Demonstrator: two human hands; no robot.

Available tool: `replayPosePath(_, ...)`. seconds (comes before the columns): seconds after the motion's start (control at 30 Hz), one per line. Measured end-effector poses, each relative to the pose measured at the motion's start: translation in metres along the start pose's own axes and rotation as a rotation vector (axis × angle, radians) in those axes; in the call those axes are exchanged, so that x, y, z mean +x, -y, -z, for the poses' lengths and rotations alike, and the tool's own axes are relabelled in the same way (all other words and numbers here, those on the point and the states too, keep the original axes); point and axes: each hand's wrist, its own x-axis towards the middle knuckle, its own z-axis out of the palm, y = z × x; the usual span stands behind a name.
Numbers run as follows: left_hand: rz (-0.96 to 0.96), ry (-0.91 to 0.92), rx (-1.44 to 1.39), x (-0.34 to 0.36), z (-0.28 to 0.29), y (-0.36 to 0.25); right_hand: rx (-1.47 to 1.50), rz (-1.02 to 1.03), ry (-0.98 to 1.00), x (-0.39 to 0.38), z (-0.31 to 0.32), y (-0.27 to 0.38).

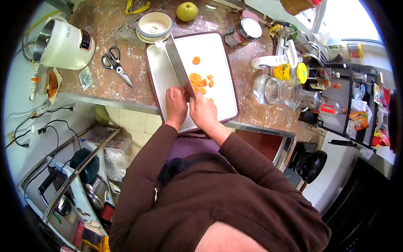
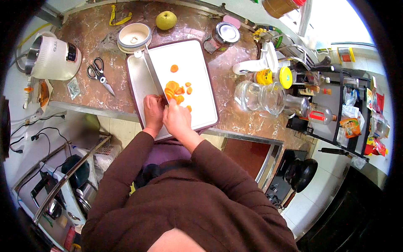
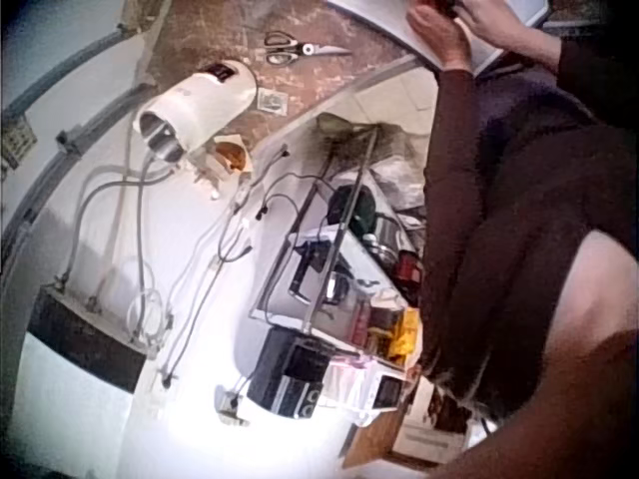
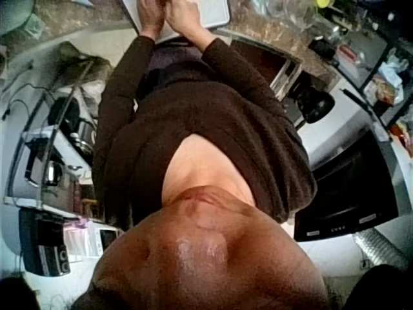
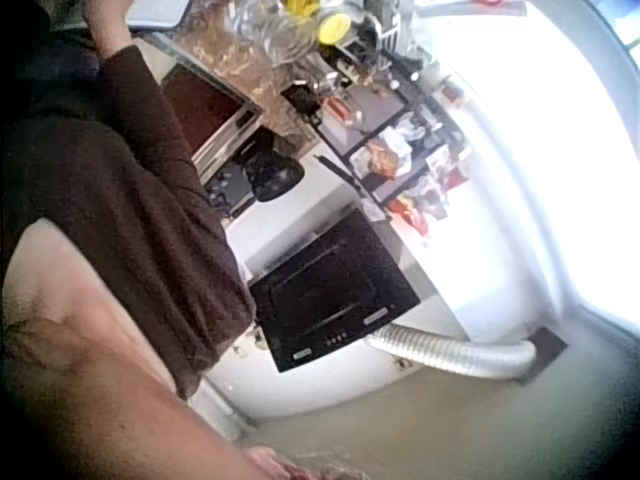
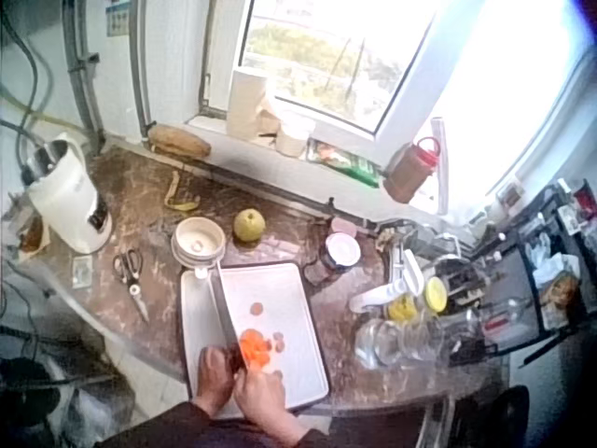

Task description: The person slices a carrot into rounds on a cutting board using a knife. They then transfer the carrot pieces into a pot. Next, they use scissors to open two packets of seasoning and pour the contents into the pot. Finally, they pour water from a glass pitcher into the pot.

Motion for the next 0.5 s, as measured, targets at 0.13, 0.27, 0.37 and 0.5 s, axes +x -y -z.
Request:
replayPosePath(0.13,0.012,0.013,-0.022,0.003,0.002,-0.005,0.05,0.009,0.022,0.002,0.004,-0.003)
replayPosePath(0.27,-0.001,0.094,-0.032,0.012,0.012,-0.008,0.077,0.026,0.028,0.011,0.012,-0.013)
replayPosePath(0.37,-0.05,0.139,-0.001,0.012,0.017,-0.006,0.094,-0.009,0.072,0.015,0.019,-0.02)
replayPosePath(0.5,-0.051,0.177,0.035,0.009,0.022,-0.002,0.132,-0.012,0.088,0.016,0.019,-0.026)
